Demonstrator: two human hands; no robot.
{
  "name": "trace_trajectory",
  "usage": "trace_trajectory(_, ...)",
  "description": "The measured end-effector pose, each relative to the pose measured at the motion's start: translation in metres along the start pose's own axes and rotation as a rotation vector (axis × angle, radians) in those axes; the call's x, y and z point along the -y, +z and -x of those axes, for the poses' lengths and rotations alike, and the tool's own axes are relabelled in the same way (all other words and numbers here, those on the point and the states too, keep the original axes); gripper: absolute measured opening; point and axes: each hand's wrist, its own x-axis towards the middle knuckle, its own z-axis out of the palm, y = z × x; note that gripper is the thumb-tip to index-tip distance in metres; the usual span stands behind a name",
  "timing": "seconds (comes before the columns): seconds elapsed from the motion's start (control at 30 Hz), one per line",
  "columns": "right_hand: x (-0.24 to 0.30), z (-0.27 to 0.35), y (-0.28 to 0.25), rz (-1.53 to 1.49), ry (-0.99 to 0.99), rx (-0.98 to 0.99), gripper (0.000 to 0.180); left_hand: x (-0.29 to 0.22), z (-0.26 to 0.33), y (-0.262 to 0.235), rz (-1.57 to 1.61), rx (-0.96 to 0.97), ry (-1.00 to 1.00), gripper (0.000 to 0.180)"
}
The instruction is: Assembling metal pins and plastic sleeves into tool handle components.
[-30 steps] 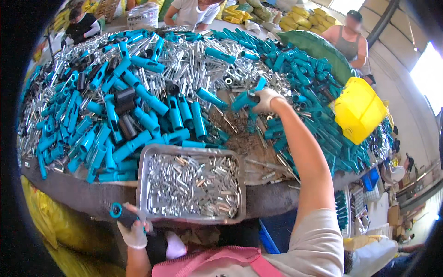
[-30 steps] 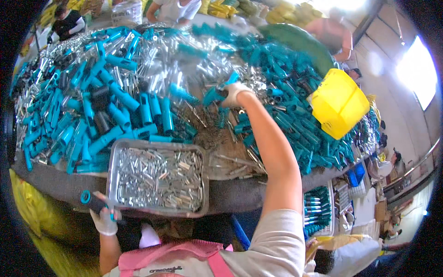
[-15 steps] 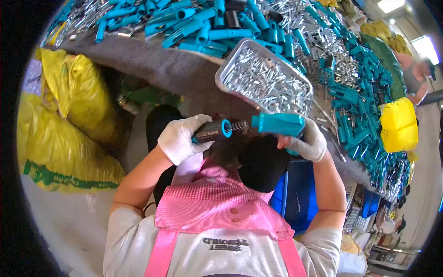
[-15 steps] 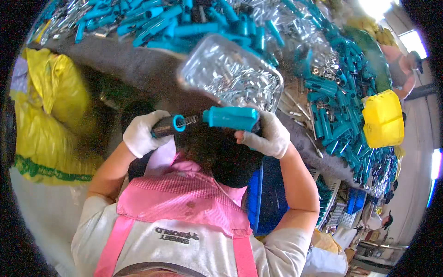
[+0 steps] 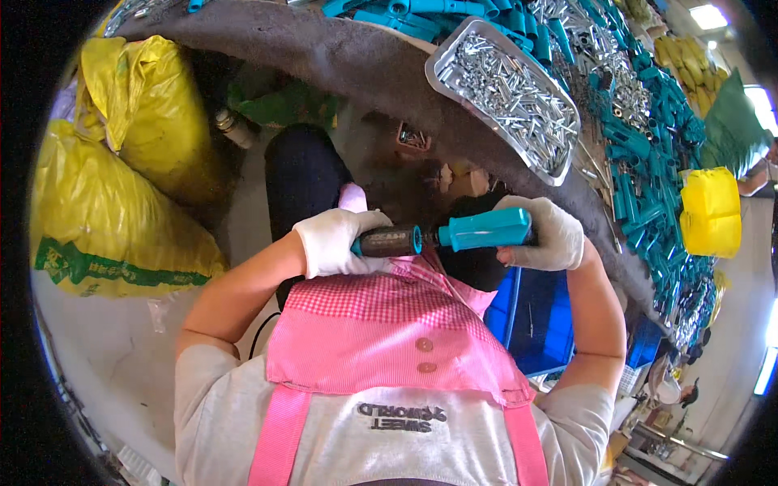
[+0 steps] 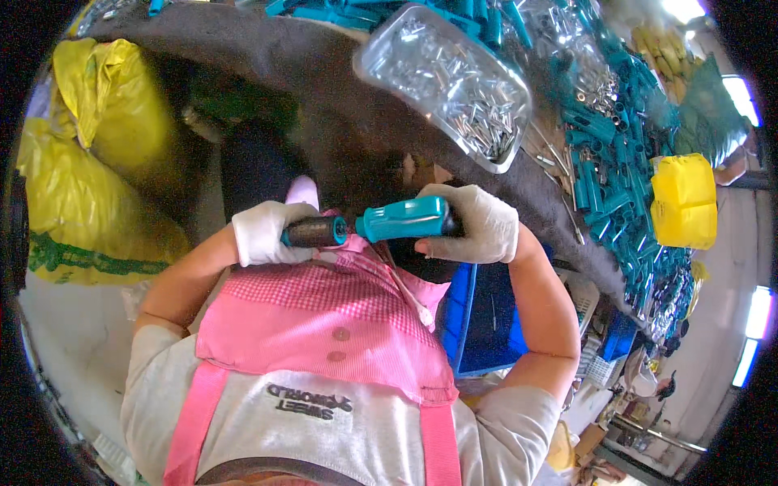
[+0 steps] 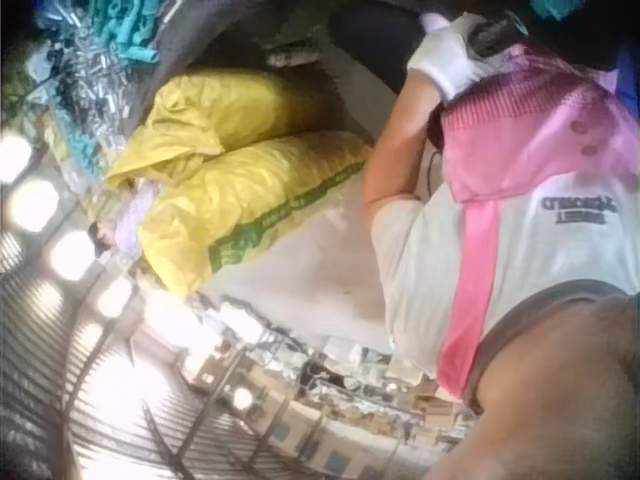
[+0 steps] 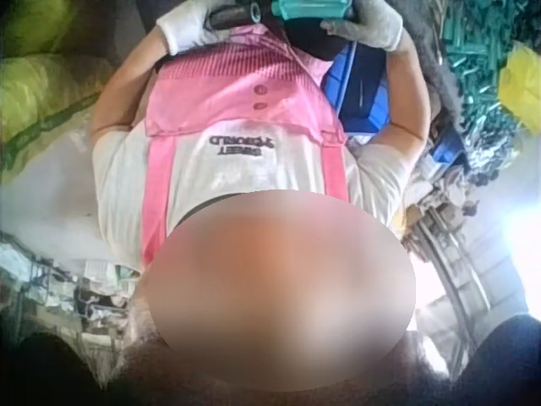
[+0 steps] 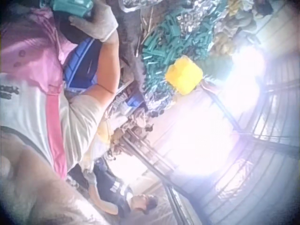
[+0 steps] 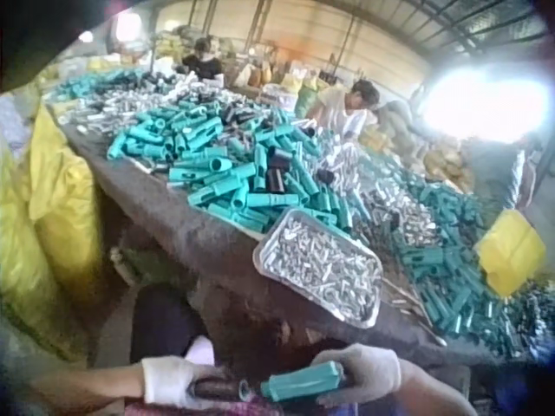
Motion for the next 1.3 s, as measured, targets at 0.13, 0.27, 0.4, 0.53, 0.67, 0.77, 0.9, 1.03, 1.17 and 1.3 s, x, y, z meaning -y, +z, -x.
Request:
trace_trajectory(0.13,0.0,-0.004,0.018,0.067,0.016,0.074,0.037,0.012,-0.009,0.014,0.159,0.185,0.012,0.048)
trace_trajectory(0.27,-0.004,-0.017,0.029,0.53,-0.428,-0.005,0.03,0.039,-0.025,0.036,0.453,0.46,0.037,0.046)
trace_trajectory(0.4,0.007,-0.02,0.037,1.085,-0.791,-0.275,0.02,0.047,-0.033,0.043,0.623,0.659,-0.01,0.043)
trace_trajectory(0.53,0.003,-0.021,0.032,0.953,-0.682,-0.176,0.023,0.044,-0.031,0.049,0.546,0.58,-0.015,0.045)
trace_trajectory(0.67,-0.024,-0.001,0.07,-0.867,0.53,0.142,0.017,0.014,-0.016,0.037,-0.566,-0.237,0.222,0.032)
trace_trajectory(0.77,-0.016,-0.002,0.073,-1.307,0.298,-0.182,0.054,0.011,-0.027,0.009,-0.795,-0.465,0.374,0.03)
trace_trajectory(0.9,0.021,-0.001,0.03,0.072,-0.559,-0.754,0.038,0.007,-0.03,0.008,-0.37,-0.403,0.062,0.045)
trace_trajectory(1.03,-0.021,-0.021,0.012,-0.272,-0.087,-0.979,0.032,-0.009,-0.029,0.017,-0.379,-0.383,0.263,0.04)
trace_trajectory(1.17,0.022,0.009,0.042,-0.19,-0.531,-0.802,0.032,0.011,-0.039,0.004,-0.198,-0.601,0.186,0.034)
trace_trajectory(1.3,-0.011,-0.013,0.008,0.066,-0.369,-1.16,0.027,-0.012,-0.037,0.023,-0.354,-0.335,0.339,0.036)
